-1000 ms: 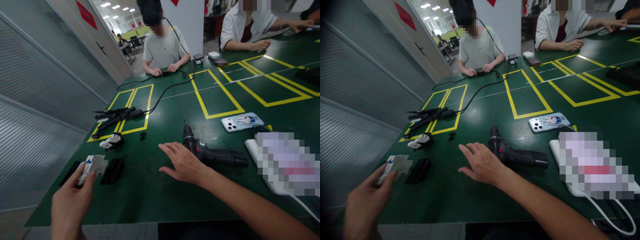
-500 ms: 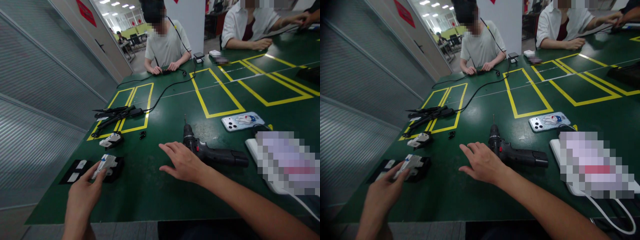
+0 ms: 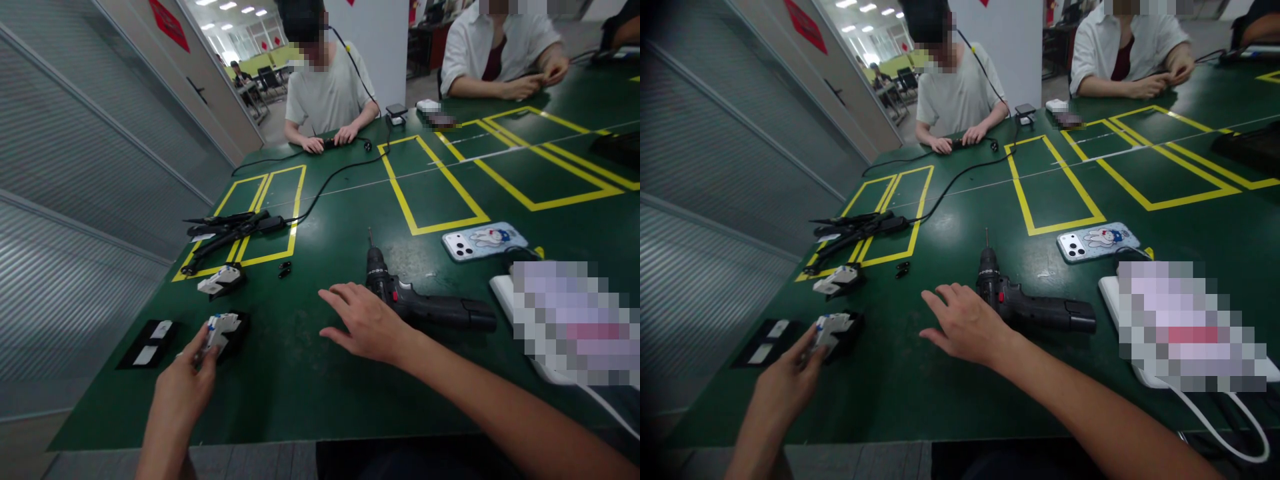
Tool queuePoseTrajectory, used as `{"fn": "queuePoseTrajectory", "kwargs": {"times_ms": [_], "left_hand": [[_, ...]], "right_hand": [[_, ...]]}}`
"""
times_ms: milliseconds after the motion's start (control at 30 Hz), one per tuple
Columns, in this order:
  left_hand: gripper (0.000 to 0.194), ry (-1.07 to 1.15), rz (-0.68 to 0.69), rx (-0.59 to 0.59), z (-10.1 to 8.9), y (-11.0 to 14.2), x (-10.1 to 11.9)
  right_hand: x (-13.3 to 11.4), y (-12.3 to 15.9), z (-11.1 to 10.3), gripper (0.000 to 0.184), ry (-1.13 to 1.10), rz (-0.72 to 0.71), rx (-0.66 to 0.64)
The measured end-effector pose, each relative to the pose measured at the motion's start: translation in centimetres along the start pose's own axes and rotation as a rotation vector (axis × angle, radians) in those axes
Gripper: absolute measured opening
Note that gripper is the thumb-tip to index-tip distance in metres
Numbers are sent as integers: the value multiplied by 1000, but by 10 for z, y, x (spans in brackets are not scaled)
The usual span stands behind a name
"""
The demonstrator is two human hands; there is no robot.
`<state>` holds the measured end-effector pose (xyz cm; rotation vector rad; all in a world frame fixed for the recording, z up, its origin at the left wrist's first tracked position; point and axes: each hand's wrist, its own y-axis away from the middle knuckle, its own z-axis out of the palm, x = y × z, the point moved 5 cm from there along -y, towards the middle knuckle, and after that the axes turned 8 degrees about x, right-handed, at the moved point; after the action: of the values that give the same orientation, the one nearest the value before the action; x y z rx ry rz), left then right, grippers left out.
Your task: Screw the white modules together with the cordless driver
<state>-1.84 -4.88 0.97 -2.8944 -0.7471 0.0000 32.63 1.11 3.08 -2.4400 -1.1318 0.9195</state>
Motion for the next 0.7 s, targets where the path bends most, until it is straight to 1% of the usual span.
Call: {"fn": "queuePoseTrajectory", "kwargs": {"times_ms": [167,267,367,533,600,700], "left_hand": [[55,21,39,25,-7,1,5],[54,-13,143,43,-10,1,7],[53,-67,216,49,-10,2,9],[53,-131,219,52,-13,8,17],[52,-117,223,50,-15,9,18],[52,-94,251,16,-15,7,15]], "right_hand": [[2,0,1,60,31,10,-6],[2,-1,3,53,104,7,-30],[0,-4,8,44,194,9,-61],[-16,-20,22,23,286,6,-72],[-24,-32,31,19,337,42,-74],[-29,-54,52,19,426,185,-95]]}}
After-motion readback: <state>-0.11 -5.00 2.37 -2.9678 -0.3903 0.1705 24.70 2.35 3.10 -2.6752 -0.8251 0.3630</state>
